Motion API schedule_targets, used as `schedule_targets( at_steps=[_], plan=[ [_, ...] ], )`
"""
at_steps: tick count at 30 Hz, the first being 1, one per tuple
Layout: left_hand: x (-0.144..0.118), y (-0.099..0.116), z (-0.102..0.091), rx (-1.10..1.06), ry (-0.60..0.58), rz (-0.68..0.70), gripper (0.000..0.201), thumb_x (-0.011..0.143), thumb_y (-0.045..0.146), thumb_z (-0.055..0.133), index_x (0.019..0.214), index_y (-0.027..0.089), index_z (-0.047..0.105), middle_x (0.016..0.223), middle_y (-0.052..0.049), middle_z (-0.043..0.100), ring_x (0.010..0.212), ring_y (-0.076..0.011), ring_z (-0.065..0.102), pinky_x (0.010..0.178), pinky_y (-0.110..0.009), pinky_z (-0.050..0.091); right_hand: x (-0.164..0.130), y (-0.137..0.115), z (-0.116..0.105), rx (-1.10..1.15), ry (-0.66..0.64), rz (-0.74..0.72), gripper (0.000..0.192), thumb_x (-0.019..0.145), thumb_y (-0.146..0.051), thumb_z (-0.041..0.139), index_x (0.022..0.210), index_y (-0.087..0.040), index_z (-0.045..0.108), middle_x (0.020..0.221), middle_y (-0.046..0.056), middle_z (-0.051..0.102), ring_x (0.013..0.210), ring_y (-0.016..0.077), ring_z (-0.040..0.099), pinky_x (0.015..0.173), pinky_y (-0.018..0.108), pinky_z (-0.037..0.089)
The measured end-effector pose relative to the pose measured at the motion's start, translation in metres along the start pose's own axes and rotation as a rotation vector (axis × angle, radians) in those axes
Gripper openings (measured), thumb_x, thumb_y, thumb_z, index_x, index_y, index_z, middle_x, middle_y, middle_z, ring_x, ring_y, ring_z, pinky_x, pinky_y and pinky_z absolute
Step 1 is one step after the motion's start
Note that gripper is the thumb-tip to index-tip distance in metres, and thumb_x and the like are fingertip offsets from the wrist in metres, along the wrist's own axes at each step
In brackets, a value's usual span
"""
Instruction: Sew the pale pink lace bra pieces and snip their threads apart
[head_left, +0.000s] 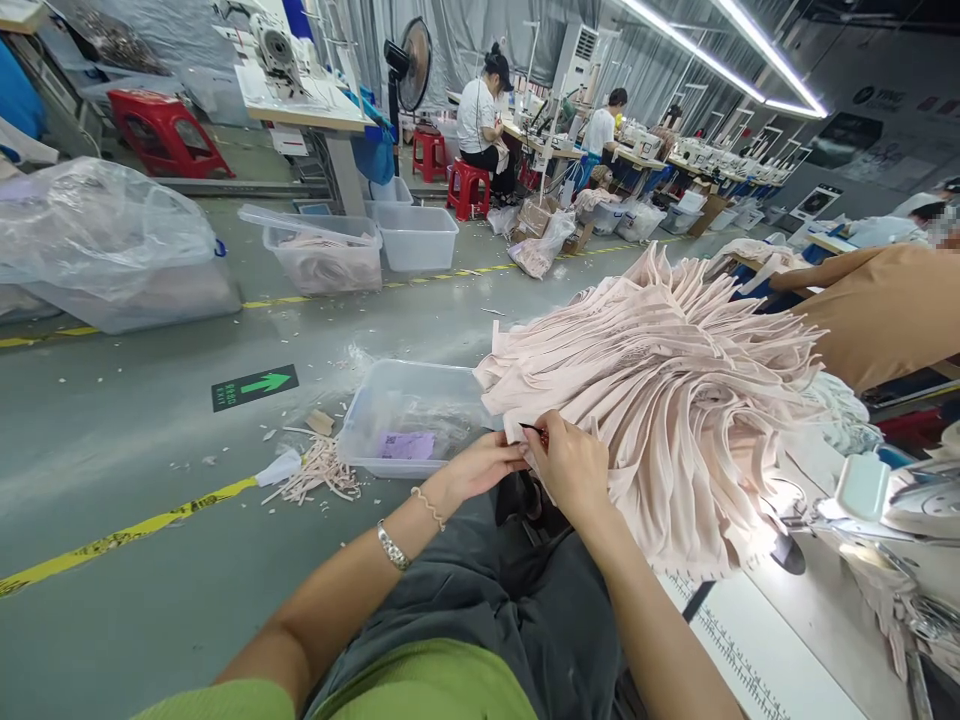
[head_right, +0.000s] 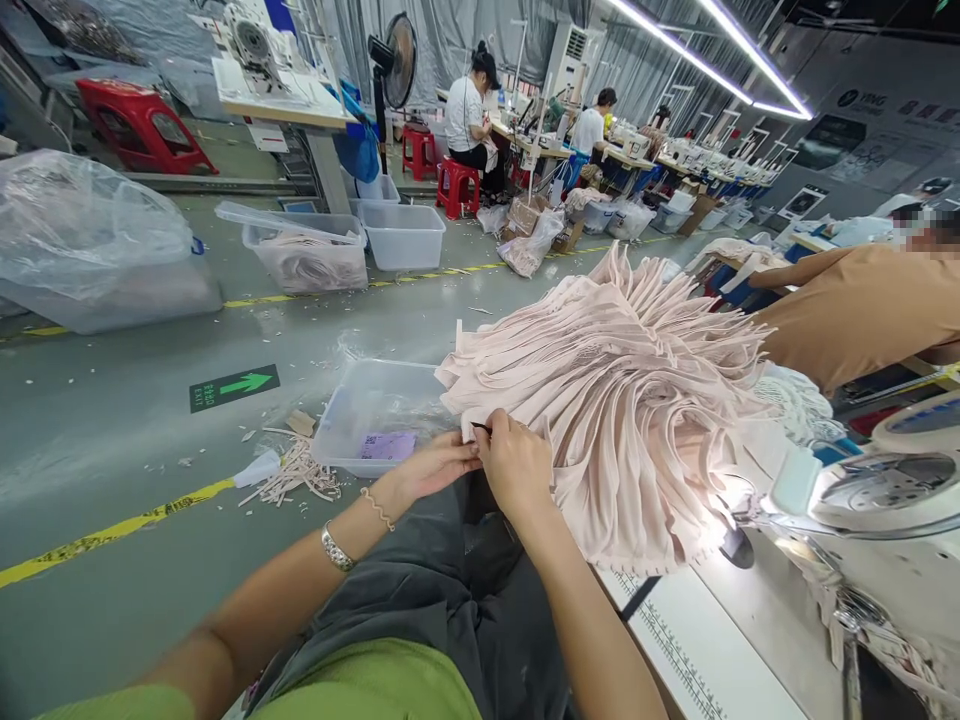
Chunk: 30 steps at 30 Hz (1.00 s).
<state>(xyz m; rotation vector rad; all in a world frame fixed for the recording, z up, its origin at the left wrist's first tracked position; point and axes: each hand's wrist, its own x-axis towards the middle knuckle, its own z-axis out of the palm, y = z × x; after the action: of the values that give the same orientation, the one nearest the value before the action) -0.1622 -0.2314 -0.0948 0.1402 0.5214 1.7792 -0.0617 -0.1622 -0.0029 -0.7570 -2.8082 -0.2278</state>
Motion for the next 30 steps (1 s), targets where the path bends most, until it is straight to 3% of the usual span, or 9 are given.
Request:
schedule_targets(
  at_steps=[3,7,10,19,30],
  plan=[
    [0.004,-0.003,-0.002,0.035,0.013,-0.007,0.031,0.059,-0.007,0.079,0.084,0.009,0.071,0.073,-0.007,0.072,0.069,-0.0177,0.067,0.07,-0.028,0.05,-0.003,0.003,-0.003,0.048,0.048,0.037,0.019,0.096,-0.037,0.05,0.095,-0.021,0.06,0.078,0.002,0.072,0.069,0.0182,0.067,0.054,0.027,0.022],
    [0.013,0.011,-0.001,-0.057,0.058,0.141,0.013,0.077,0.006,0.07,0.087,0.013,0.07,0.078,-0.004,0.072,0.071,-0.0156,0.068,0.076,-0.028,0.052,-0.011,0.006,-0.01,0.118,0.117,0.017,0.019,0.095,-0.038,0.051,0.096,-0.02,0.059,0.082,0.002,0.073,0.072,0.0179,0.068,0.056,0.026,0.027],
    [0.016,0.023,0.004,-0.122,0.054,0.181,0.011,0.086,0.014,0.062,0.093,0.012,0.069,0.083,-0.006,0.072,0.076,-0.0169,0.069,0.078,-0.029,0.054,-0.016,0.005,-0.012,0.106,0.076,-0.003,0.018,0.094,-0.037,0.054,0.098,-0.02,0.058,0.08,0.001,0.072,0.071,0.0179,0.068,0.054,0.027,0.026],
    [0.01,0.025,0.014,-0.171,0.032,0.124,0.014,0.091,0.015,0.056,0.1,0.014,0.067,0.077,-0.002,0.069,0.067,-0.0143,0.066,0.071,-0.027,0.053,-0.004,-0.014,0.002,0.072,-0.039,0.008,0.017,0.096,-0.036,0.051,0.097,-0.021,0.059,0.083,0.003,0.073,0.072,0.0186,0.068,0.054,0.027,0.024],
    [-0.004,0.015,0.002,-0.136,-0.016,-0.004,0.037,0.1,0.041,0.042,0.098,0.012,0.066,0.082,-0.008,0.068,0.07,-0.0162,0.064,0.068,-0.028,0.052,-0.005,-0.007,-0.006,0.089,-0.13,0.036,0.017,0.096,-0.037,0.051,0.096,-0.022,0.06,0.081,0.002,0.074,0.074,0.0188,0.069,0.055,0.027,0.025]
  ],
)
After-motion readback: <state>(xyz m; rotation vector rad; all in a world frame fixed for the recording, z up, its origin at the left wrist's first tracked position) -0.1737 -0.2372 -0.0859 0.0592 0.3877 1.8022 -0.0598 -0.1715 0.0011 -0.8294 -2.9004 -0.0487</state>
